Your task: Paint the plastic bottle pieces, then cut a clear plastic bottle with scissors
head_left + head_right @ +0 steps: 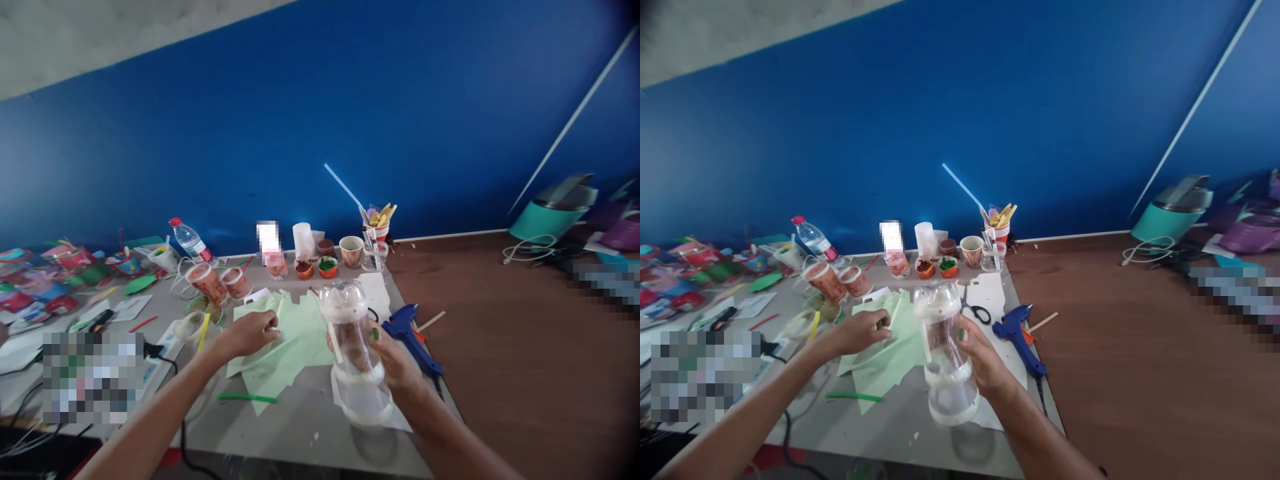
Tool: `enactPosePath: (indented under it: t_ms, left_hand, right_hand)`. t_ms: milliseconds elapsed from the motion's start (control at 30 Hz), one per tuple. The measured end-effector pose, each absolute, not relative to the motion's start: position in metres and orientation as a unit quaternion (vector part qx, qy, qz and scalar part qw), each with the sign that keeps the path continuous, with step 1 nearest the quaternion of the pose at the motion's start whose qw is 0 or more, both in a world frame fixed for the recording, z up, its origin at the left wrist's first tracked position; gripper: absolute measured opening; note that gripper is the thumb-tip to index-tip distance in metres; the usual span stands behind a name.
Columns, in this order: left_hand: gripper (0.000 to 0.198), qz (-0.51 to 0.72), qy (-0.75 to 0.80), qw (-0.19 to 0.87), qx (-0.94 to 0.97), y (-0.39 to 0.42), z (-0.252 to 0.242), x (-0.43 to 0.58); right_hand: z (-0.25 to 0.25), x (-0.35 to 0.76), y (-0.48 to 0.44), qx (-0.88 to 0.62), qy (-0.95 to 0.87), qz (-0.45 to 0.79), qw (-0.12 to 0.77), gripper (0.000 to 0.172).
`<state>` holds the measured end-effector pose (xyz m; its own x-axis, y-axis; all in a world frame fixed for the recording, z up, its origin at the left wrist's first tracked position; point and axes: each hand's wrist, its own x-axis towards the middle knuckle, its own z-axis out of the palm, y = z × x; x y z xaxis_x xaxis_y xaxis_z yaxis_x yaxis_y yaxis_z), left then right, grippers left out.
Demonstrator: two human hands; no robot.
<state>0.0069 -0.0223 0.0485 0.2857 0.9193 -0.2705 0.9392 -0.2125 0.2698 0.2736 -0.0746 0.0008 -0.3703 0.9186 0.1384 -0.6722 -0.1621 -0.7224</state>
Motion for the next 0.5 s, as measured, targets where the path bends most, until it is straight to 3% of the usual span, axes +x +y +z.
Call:
enactPosePath:
  t_ms: [267,367,400,500]
  left_hand:
    - [0.020,0.129,0.626,0.270,0.720,0.008,0.021,0.025]
    - [0.038,0.170,0.584,0.414,0.678,0.002,0.021,0.056]
    - [0.040,0.230,0.535,0.558,0.591,-0.001,0.021,0.069]
    - [0.049,0.261,0.470,0.646,0.542,-0.011,0.022,0.106]
  right_hand:
    - [0.005,0.278,-0.070,-0.125,-0.403,0.725,0.545,0.067]
    - [0.003,0.281,-0.069,-0.141,-0.411,0.713,0.551,0.075]
    - [0.001,0.282,-0.069,-0.146,-0.416,0.712,0.547,0.078]
    - [-0.002,0.285,-0.070,-0.156,-0.438,0.719,0.516,0.077]
